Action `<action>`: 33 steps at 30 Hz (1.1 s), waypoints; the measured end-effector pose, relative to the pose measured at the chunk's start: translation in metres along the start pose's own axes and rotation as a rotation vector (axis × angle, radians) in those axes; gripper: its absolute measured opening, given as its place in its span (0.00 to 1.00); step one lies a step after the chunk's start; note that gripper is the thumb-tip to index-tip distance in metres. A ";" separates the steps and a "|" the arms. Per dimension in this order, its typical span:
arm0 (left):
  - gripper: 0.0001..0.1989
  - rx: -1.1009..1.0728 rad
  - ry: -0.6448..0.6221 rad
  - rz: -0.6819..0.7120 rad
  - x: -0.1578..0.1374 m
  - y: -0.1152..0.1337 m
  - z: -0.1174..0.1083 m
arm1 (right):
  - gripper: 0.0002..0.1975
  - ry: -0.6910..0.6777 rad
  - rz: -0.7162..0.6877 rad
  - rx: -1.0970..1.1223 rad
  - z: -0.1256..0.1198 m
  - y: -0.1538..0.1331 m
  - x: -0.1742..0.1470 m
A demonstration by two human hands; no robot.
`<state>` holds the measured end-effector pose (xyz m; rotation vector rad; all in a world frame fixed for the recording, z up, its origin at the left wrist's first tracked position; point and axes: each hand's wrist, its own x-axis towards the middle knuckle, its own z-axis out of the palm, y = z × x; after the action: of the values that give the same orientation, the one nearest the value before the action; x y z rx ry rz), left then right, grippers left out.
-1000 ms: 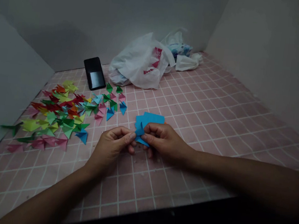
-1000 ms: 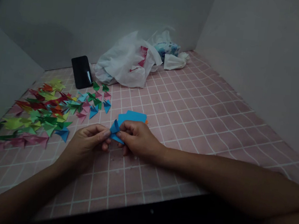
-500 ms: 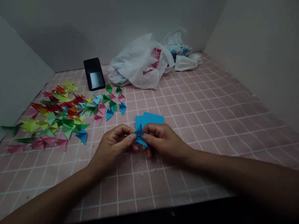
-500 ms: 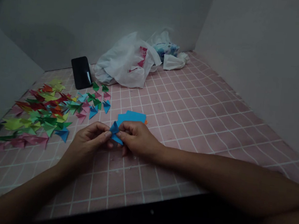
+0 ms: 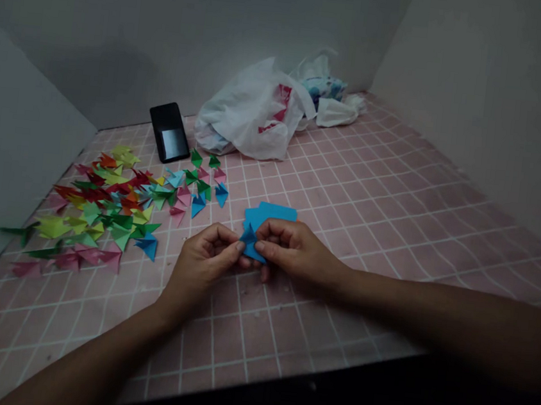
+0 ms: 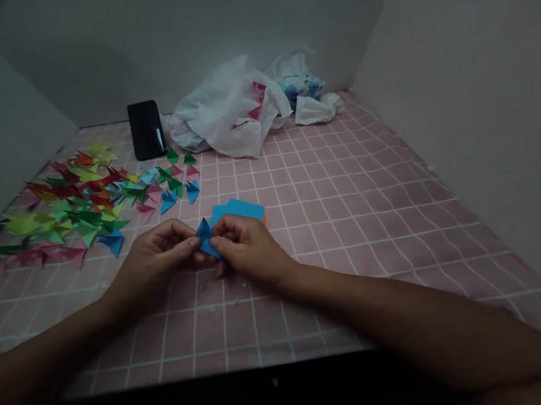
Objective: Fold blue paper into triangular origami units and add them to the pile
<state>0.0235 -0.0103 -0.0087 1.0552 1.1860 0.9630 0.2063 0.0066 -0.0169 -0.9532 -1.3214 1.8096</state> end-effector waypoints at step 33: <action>0.08 0.089 -0.017 0.097 0.003 -0.011 -0.003 | 0.10 -0.047 -0.070 -0.106 0.000 0.001 -0.002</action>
<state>0.0211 -0.0094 -0.0201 1.1991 1.1811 0.9815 0.2077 0.0044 -0.0176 -0.9133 -1.4741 1.7331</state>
